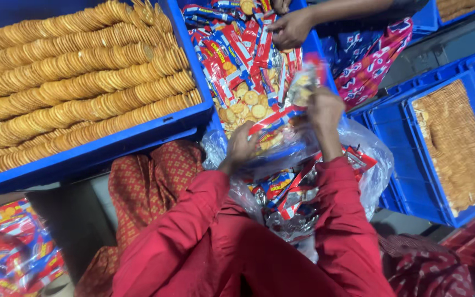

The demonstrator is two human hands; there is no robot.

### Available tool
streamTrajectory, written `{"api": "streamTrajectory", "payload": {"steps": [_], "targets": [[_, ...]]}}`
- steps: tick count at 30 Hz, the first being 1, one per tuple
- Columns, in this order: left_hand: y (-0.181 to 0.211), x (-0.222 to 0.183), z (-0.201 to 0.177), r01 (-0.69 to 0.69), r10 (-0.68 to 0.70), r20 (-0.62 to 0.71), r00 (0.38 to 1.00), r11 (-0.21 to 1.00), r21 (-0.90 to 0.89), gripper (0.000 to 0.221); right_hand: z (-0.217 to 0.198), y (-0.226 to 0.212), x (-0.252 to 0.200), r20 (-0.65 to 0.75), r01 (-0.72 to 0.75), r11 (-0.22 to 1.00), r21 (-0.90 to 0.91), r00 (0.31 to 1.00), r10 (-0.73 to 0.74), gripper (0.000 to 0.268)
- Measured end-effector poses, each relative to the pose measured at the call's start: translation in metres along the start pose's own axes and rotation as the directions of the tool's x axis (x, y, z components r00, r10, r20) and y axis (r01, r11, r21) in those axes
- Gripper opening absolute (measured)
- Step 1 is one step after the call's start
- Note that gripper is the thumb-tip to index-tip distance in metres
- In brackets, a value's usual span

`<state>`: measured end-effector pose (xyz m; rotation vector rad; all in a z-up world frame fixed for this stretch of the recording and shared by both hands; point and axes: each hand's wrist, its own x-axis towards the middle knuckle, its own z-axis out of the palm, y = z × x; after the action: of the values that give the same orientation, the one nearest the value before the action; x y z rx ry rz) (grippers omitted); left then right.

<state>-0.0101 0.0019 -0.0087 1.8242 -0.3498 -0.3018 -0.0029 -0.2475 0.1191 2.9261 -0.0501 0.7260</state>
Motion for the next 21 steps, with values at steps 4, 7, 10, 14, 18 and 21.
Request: {"api": "streamTrajectory", "payload": {"steps": [4,7,10,14,18,21], "targets": [[-0.008,0.006,0.004,-0.131,0.128,-0.148,0.981,0.991,-0.014,0.038,-0.001,0.001,0.000,0.190,0.217,0.973,0.073,0.955,-0.227,0.014],[-0.012,0.007,0.001,-0.189,0.184,0.042,0.982,0.965,0.182,0.040,-0.002,-0.002,-0.006,0.077,0.049,0.998,0.037,0.996,-0.052,0.012],[-0.007,0.011,0.003,-0.149,0.155,-0.061,0.986,0.984,0.103,0.036,-0.010,-0.005,-0.003,0.055,0.257,0.966,0.028,0.964,-0.258,0.004],[0.001,0.006,-0.004,-0.193,0.203,-0.036,0.979,0.965,0.178,0.038,-0.024,-0.012,-0.001,-0.234,0.263,0.965,-0.022,0.937,-0.260,0.021],[0.012,-0.002,-0.009,-0.204,0.217,-0.019,0.976,0.938,0.280,0.038,-0.031,-0.017,-0.002,-0.187,0.304,0.953,-0.018,0.935,-0.302,0.018],[0.020,0.003,-0.009,-0.214,0.242,-0.073,0.968,0.939,0.268,0.037,-0.031,-0.017,-0.004,-0.196,0.176,0.984,-0.019,0.965,-0.176,0.028]]}}
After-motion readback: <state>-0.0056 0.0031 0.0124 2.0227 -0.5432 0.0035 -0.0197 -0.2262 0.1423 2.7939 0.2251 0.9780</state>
